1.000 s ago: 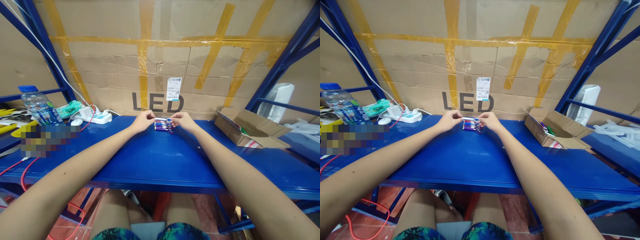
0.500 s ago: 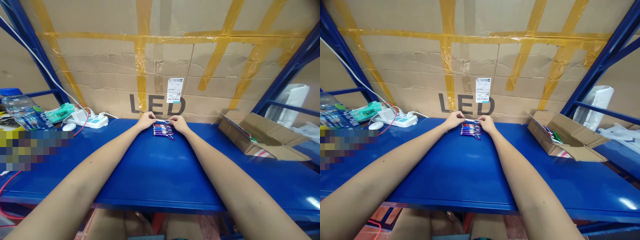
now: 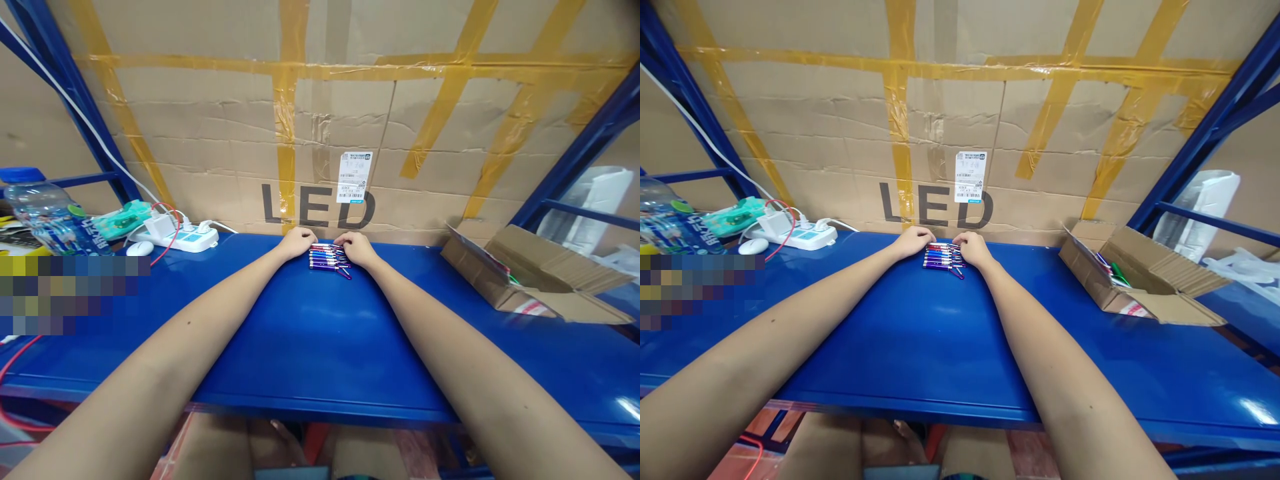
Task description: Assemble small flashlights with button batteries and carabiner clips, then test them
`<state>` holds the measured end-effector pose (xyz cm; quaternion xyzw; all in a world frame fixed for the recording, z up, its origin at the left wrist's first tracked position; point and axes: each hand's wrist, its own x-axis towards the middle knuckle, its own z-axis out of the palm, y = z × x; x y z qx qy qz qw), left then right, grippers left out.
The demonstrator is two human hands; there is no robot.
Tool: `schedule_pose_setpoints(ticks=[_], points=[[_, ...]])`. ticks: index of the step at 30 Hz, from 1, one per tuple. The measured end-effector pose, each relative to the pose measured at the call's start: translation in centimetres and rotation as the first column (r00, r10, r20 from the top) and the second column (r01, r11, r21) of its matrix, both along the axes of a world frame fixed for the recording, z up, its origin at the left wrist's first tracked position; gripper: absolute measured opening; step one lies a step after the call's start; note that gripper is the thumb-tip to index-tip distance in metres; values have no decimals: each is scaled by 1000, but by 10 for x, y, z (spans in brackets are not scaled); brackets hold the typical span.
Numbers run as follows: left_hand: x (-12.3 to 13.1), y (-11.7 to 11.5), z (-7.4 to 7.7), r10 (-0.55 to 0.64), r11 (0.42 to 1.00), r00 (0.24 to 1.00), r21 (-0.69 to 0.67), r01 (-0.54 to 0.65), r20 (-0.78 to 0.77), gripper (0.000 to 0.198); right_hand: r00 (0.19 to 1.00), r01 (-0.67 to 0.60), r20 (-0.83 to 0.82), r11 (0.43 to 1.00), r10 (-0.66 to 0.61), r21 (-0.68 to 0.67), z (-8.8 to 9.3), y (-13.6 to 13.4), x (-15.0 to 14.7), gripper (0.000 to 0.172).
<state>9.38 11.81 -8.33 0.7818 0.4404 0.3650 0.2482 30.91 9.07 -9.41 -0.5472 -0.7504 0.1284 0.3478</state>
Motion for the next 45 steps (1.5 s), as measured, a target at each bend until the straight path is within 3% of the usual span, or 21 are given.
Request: schedule_pose_setpoints(ticks=[3, 9, 17, 21, 28, 32, 39, 45], points=[[1, -2, 1, -29, 999, 1000, -16, 29, -6, 26, 998, -52, 23, 999, 52, 10, 2, -2, -2, 50], [3, -3, -1, -62, 998, 998, -19, 62, -18, 29, 997, -69, 36, 998, 69, 0, 3, -7, -5, 50], [-11, 1, -6, 108, 991, 985, 93, -97, -132, 33, 995, 80, 60, 997, -79, -14, 0, -13, 8, 49], [-30, -5, -9, 230, 967, 942, 165, -193, -243, 20, 974, 167, 158, 986, -163, -7, -1, -25, 26, 46], [-47, -32, -11, 308, 950, 840, 185, -250, -447, 37, 936, 280, 242, 958, -257, -66, 5, -48, 56, 41], [-54, -48, -7, 316, 949, 790, 179, -261, -525, 42, 937, 282, 252, 950, -242, -136, 9, -62, 62, 41], [-47, -57, 5, 299, 953, 704, 167, -252, -644, 42, 921, 273, 330, 948, -208, -165, 14, -64, 48, 43], [-33, -61, 6, 300, 951, 653, 170, -257, -695, 43, 910, 229, 391, 954, -139, -193, 19, -64, 48, 44]])
